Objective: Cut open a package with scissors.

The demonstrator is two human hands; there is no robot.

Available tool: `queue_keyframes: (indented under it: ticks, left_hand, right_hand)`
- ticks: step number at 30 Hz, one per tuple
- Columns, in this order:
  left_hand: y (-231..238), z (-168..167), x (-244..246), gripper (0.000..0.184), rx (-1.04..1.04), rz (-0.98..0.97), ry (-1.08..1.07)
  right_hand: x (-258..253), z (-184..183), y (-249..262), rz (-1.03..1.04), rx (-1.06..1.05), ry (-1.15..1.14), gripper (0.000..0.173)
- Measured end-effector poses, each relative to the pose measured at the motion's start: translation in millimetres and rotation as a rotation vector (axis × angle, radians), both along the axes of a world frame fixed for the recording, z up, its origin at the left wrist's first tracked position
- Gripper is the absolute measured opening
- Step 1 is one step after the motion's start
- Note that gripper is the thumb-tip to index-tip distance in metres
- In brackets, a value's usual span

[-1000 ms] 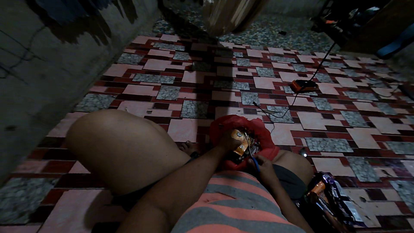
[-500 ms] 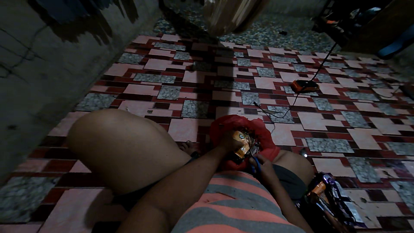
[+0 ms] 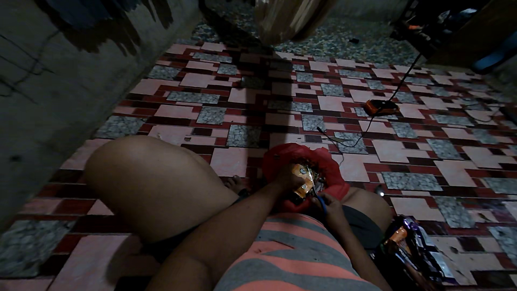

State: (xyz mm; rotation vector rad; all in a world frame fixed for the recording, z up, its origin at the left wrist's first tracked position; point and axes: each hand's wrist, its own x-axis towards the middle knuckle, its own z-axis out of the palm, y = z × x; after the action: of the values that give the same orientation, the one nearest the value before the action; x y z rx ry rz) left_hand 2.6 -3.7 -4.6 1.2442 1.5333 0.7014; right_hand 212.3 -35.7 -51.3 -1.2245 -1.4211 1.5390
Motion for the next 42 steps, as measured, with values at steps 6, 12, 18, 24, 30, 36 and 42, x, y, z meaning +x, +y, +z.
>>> queue_keyframes:
  ticks: [6,12,18,24,30,36,42]
  left_hand:
    - [0,4,-1,0.052,0.008,-0.045,0.058]
    - [-1,7,1,0.058,-0.024,-0.076,0.083]
    - [-2,6,2,0.056,-0.029,-0.045,0.005]
    - [-3,12,2,0.055,-0.023,-0.058,0.029]
    - [1,2,-1,0.057,0.0,-0.157,0.027]
    - [3,10,-7,0.045,-0.008,-0.05,0.125]
    - [5,11,-8,0.039,-0.055,-0.162,0.118]
  right_hand:
    - [1,5,2,0.051,-0.078,0.022,0.018]
    - [0,6,1,0.038,-0.069,0.003,0.018]
    - [0,0,1,0.0,-0.001,-0.022,0.015]
    - [0,-1,2,-0.024,0.01,-0.014,0.014]
    - [-1,2,3,-0.156,-0.05,-0.018,0.014]
    - [-2,5,4,-0.109,-0.067,-0.001,0.016]
    - [3,-2,5,-0.06,-0.126,0.096,0.028]
